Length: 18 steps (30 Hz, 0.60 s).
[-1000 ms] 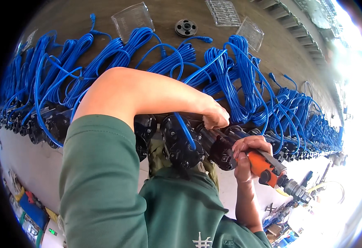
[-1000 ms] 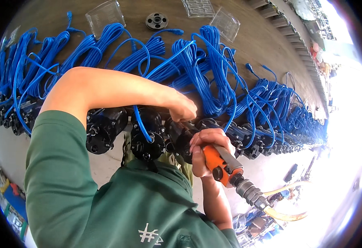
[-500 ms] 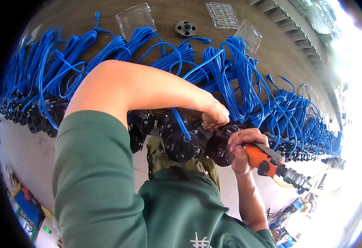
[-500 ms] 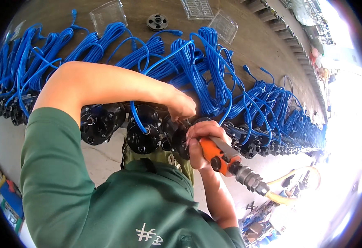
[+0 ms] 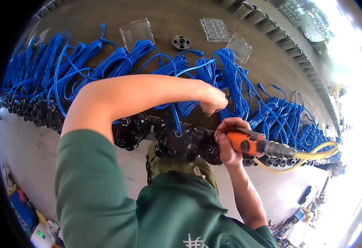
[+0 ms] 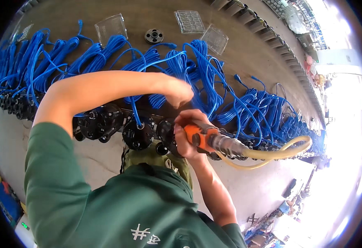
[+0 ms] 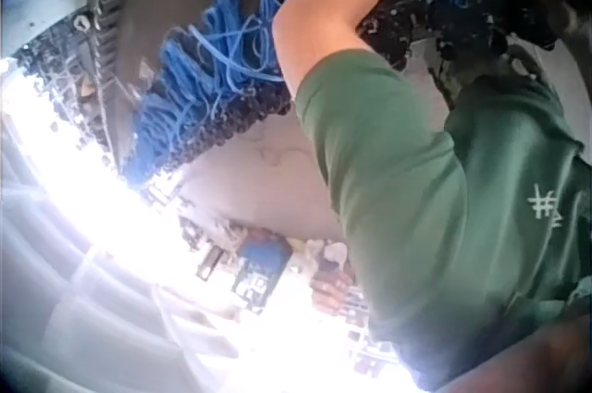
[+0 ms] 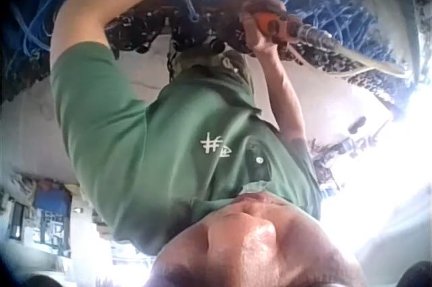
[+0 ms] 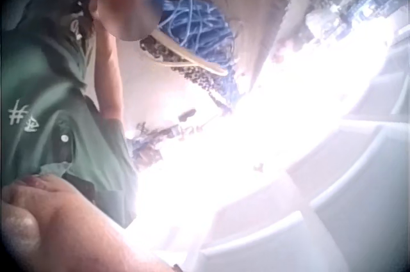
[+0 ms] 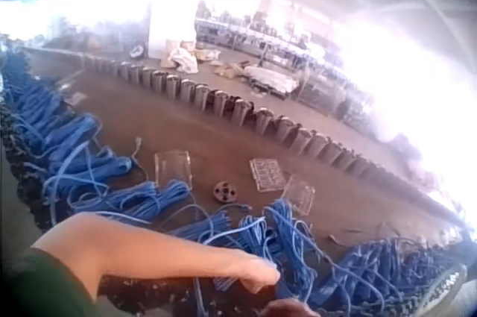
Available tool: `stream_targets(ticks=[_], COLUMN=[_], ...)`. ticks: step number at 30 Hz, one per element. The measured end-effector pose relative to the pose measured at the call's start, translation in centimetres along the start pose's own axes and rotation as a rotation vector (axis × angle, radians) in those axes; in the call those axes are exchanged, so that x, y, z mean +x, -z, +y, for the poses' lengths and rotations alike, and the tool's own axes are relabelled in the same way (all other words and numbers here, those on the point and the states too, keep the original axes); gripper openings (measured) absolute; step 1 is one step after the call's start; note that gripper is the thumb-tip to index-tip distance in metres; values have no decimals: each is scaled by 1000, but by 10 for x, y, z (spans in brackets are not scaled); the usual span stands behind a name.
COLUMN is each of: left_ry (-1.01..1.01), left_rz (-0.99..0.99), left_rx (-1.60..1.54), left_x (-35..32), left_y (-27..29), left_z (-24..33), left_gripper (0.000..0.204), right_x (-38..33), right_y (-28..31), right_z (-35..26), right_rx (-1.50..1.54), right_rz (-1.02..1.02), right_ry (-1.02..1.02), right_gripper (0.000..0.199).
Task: The person assembles a line of industrial water pumps by inserting bolts into the pump housings and tightening them using a handheld pneumatic screwdriver tool.
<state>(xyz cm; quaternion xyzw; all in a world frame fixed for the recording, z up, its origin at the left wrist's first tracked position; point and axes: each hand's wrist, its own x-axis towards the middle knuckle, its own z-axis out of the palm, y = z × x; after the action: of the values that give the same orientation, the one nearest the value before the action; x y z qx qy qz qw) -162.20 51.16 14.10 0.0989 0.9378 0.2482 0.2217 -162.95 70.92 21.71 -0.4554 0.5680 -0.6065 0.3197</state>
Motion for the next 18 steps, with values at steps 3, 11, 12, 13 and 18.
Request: stream_targets(ticks=[3,11,12,13,18], left_ry=[160,442,455,443,-65], left_rz=[165,1861,1868,1818,1658], left_rx=[96,-749,-1210,-1686,-2866], left_x=[-59,-98,-73,-45,87], left_y=[48,-70,-105,-137,-237], left_z=[33,250,275,289,259], left_gripper=[13,12,14,16,29], right_x=[0,-45,-53,-61,-88], right_y=[11,82,86,89,91], right_z=[-43,-141,-140,-139,-96], right_rx=[72,92,96,95,98], right_rz=[23,-117,-83,-50,-60], right_ry=[224,683,671,655,461], right_gripper=[29,48,42,37,34])
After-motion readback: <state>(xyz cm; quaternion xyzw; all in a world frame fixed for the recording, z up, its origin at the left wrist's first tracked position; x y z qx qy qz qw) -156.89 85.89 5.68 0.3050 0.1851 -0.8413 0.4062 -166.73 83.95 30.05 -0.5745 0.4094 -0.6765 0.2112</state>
